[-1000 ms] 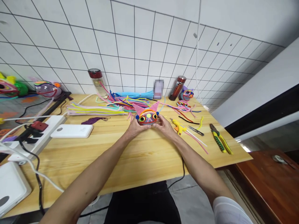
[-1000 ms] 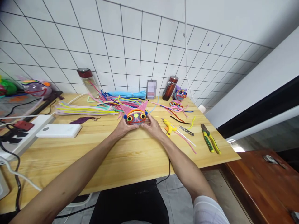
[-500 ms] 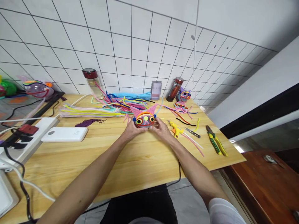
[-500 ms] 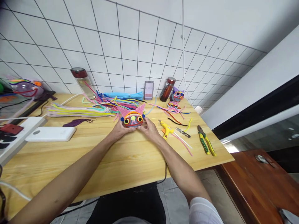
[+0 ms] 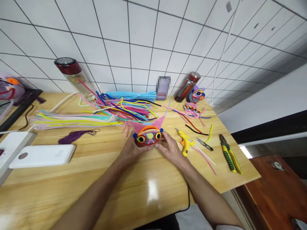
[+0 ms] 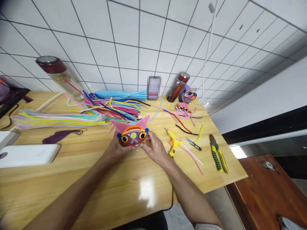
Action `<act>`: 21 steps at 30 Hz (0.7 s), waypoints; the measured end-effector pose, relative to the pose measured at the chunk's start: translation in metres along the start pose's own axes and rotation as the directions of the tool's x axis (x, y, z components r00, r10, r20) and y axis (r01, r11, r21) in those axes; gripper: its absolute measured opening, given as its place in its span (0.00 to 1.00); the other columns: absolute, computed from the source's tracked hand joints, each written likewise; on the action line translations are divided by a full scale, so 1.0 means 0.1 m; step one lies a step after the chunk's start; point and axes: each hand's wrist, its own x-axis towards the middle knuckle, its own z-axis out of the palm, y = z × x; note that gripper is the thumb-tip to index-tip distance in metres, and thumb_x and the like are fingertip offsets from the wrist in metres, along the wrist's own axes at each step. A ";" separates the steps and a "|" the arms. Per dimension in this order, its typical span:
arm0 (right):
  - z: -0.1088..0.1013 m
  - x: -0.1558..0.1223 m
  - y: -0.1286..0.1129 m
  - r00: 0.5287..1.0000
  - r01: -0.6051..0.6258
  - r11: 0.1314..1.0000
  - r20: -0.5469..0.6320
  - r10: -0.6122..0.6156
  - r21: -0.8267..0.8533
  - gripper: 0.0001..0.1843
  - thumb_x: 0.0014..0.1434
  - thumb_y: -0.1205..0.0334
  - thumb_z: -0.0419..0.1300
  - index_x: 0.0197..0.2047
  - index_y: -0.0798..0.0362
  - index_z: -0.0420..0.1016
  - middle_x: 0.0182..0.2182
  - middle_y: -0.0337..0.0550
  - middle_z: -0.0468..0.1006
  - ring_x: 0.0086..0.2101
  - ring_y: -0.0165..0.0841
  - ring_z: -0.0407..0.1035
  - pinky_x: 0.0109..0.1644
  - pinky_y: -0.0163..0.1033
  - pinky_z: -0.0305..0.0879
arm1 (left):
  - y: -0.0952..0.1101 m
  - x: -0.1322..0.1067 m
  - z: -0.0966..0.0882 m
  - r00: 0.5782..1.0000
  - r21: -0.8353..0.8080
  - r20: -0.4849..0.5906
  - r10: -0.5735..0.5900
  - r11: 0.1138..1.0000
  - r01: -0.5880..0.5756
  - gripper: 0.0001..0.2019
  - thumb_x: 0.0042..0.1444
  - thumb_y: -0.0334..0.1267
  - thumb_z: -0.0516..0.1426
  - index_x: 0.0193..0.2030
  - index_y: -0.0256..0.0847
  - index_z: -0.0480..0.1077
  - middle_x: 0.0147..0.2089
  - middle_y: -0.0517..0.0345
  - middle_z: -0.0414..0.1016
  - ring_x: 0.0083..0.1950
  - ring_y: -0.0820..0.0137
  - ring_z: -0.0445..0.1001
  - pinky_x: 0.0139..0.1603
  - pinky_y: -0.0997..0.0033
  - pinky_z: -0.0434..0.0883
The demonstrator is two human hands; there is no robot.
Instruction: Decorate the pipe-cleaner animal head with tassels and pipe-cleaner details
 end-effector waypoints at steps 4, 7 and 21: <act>-0.01 0.05 0.04 1.000 -0.006 1.000 -0.004 0.006 0.009 0.27 0.66 0.44 0.70 0.64 0.44 0.76 0.54 0.50 0.83 0.50 0.45 0.80 0.54 0.51 0.81 | -0.08 0.06 -0.02 1.000 -0.007 0.013 0.002 1.000 -0.002 0.40 0.41 0.49 0.80 0.58 0.44 0.71 0.59 0.47 0.84 0.60 0.48 0.83 0.66 0.43 0.80; -0.02 0.11 0.05 1.000 -0.004 1.000 0.003 0.004 0.009 0.29 0.64 0.44 0.70 0.64 0.46 0.76 0.55 0.51 0.83 0.51 0.46 0.80 0.53 0.51 0.81 | -0.13 0.11 -0.02 1.000 -0.020 -0.017 0.020 1.000 -0.020 0.43 0.39 0.52 0.80 0.59 0.43 0.68 0.60 0.45 0.83 0.60 0.48 0.83 0.65 0.44 0.80; 0.02 0.26 0.11 1.000 0.022 0.996 0.011 -0.023 0.086 0.29 0.63 0.47 0.69 0.63 0.49 0.76 0.50 0.50 0.87 0.46 0.43 0.82 0.54 0.51 0.80 | 0.13 0.18 -0.03 0.985 0.035 0.046 0.168 0.985 -0.170 0.42 0.38 0.50 0.80 0.59 0.37 0.73 0.58 0.43 0.82 0.58 0.50 0.82 0.65 0.43 0.77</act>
